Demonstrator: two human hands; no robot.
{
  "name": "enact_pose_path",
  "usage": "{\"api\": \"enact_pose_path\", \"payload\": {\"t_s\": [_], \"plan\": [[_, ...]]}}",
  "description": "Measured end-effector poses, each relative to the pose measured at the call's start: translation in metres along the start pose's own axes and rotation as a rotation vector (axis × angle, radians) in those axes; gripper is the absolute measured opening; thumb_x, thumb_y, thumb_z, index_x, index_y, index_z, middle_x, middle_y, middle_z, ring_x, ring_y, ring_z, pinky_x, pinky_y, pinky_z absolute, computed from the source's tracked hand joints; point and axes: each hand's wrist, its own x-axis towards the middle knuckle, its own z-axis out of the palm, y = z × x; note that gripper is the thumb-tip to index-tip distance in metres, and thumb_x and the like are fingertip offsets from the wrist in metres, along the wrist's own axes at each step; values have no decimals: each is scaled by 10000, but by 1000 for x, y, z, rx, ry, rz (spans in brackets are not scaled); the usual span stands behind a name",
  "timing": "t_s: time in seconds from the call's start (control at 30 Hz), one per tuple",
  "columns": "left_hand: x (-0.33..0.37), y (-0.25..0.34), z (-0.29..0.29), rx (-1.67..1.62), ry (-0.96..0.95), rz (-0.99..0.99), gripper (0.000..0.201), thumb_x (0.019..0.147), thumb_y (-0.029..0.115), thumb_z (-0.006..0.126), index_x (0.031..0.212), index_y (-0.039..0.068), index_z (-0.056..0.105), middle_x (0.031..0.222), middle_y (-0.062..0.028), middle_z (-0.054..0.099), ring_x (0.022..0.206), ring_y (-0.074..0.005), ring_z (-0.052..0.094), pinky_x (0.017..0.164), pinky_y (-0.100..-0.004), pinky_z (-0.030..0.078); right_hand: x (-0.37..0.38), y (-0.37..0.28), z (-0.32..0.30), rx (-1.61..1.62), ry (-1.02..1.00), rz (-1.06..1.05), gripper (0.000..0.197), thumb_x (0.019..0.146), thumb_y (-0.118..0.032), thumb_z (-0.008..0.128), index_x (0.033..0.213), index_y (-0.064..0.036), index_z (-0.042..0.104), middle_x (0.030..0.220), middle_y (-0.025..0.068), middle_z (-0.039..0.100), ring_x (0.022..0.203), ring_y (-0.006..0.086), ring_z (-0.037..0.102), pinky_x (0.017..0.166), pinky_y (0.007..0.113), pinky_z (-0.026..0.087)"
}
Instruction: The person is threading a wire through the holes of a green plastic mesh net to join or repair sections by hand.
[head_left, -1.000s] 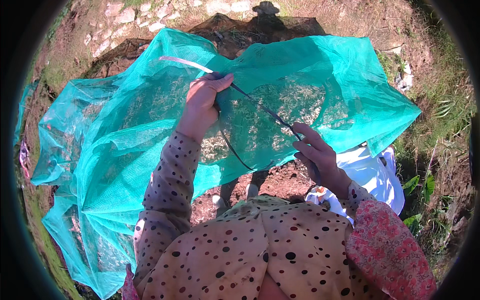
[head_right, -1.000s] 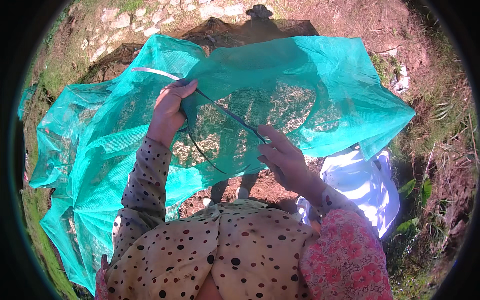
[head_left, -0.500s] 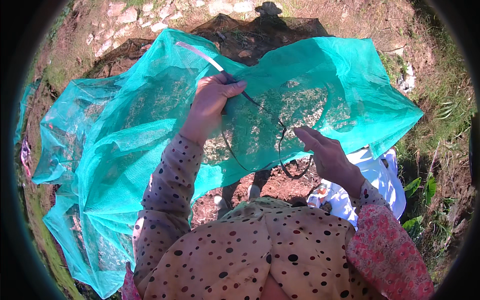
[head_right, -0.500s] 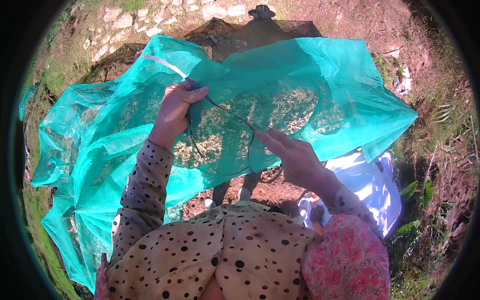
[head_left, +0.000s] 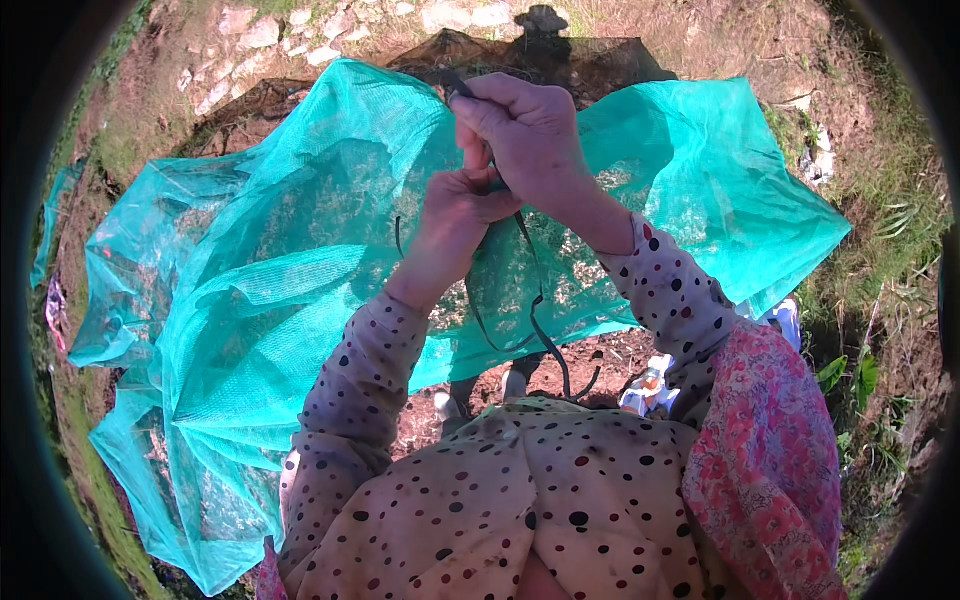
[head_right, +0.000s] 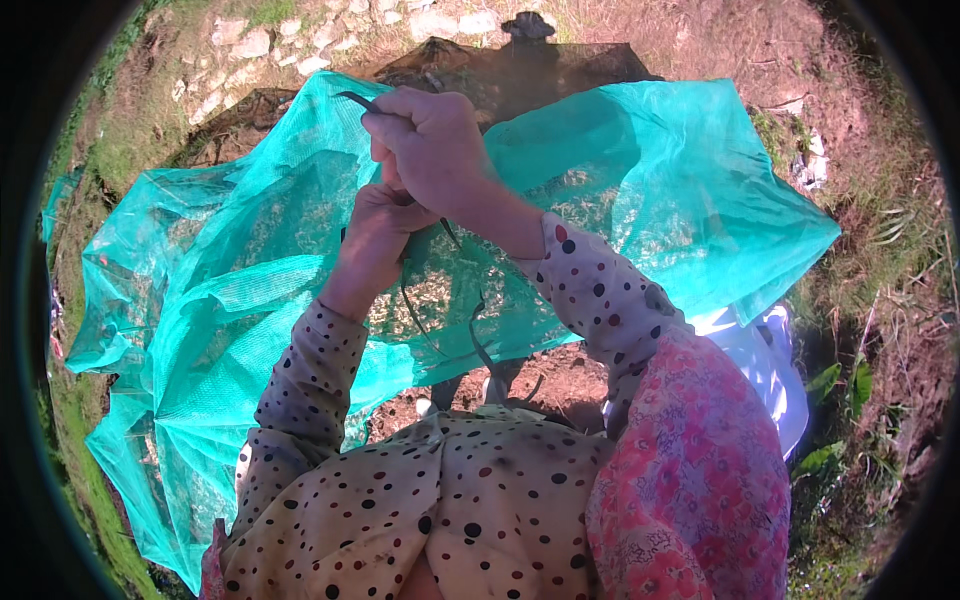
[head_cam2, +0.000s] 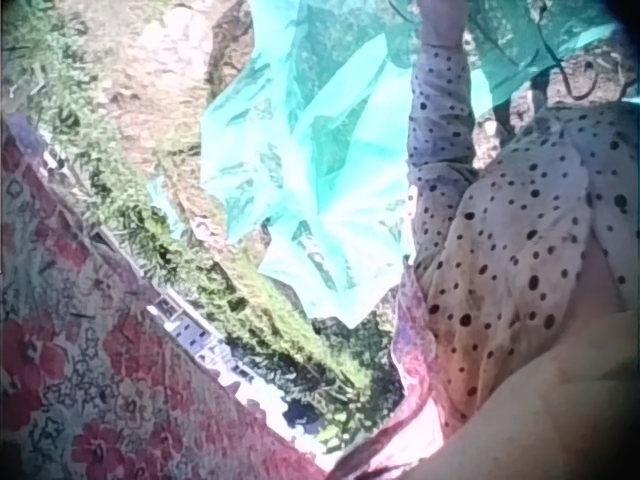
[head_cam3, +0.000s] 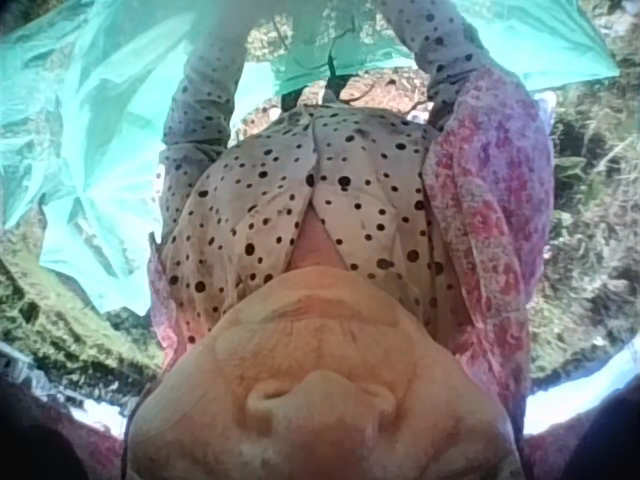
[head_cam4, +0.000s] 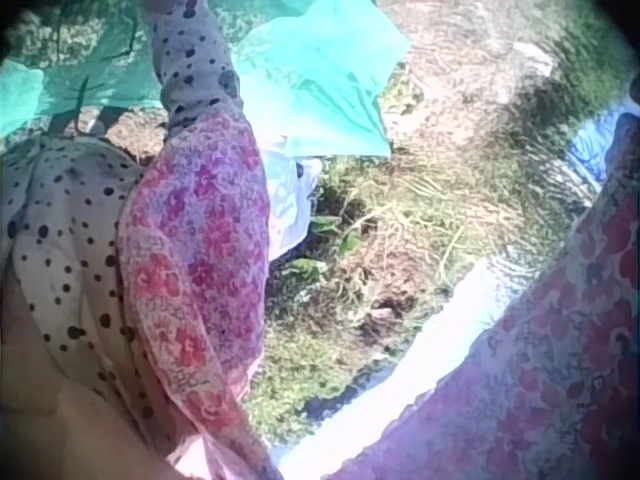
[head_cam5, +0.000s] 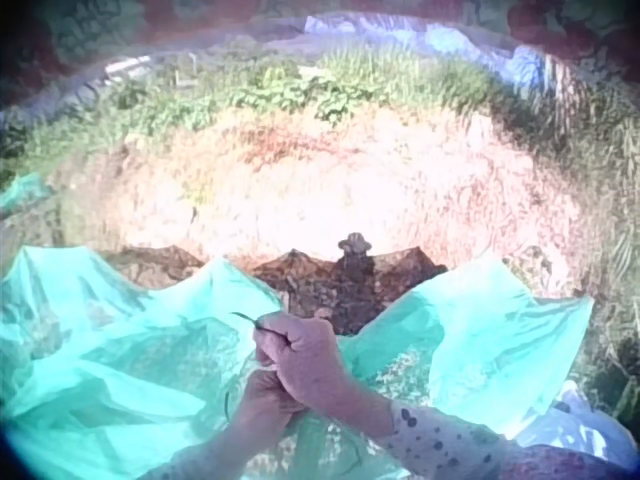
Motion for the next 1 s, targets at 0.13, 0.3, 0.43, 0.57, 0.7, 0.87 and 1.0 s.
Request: {"api": "enact_pose_path", "payload": {"t_s": [0.13, 0.3, 0.43, 0.57, 0.7, 0.87, 1.0], "plan": [[-3, 8, -13, -140, 18, -245, 78, 808, 32, 566, 877, 10, 597, 751, -19, 621, 575, -62, 573, 460, -180, 424, -21, -11, -52, -72, 191, 62, 118, 871, -116, 533, 893, -20, 598, 577, -8, 527, 448, 38, 453, 385, 203, 350], [0, 8, -9, -249, 12, -283, 121, 827, 87, 561, 926, 16, 566, 745, -14, 617, 522, -54, 563, 406, -164, 403, -83, 3, -51, -514, 16, -61, 88, 825, -116, 559, 861, -41, 587, 628, 84, 577, 494, 197, 540, 449, 307, 403], [1, 8, -15, -240, -44, -279, 105, 837, 112, 553, 909, 36, 561, 719, 8, 604, 485, -31, 525, 387, -159, 371, -91, 9, -47, -708, 42, -165, 71, 798, -117, 568, 852, -74, 584, 693, 98, 599, 581, 296, 575, 470, 364, 436], [-1, 7, -14, -226, -48, -260, 91, 846, 126, 545, 898, 53, 562, 705, 30, 593, 466, -17, 498, 373, -151, 336, -85, 5, -43, -814, 5, -199, 73, 785, -126, 573, 843, -83, 570, 684, 77, 592, 560, 277, 576, 456, 372, 432], [-3, 7, -11, -229, -5, -255, 85, 848, 133, 546, 892, 62, 564, 698, 37, 589, 464, -15, 493, 368, -148, 323, -83, 2, -41, -900, 7, -208, 62, 780, -129, 570, 818, -82, 559, 676, 77, 591, 529, 277, 567, 442, 380, 416], [-3, 3, -15, -220, -5, -252, 77, 846, 131, 551, 884, 67, 569, 693, 38, 587, 464, -13, 494, 365, -150, 325, -79, 3, -38, -813, 6, -140, 89, 781, -54, 593, 860, -16, 604, 639, 135, 583, 504, 256, 570, 447, 320, 413], [-4, 4, -12, -220, -4, -244, 76, 845, 130, 556, 880, 64, 572, 686, 43, 583, 465, -11, 492, 364, -149, 323, -76, 3, -38, -749, -1, -60, 75, 783, -61, 592, 837, -12, 608, 614, 146, 570, 501, 242, 572, 447, 307, 401]]}}
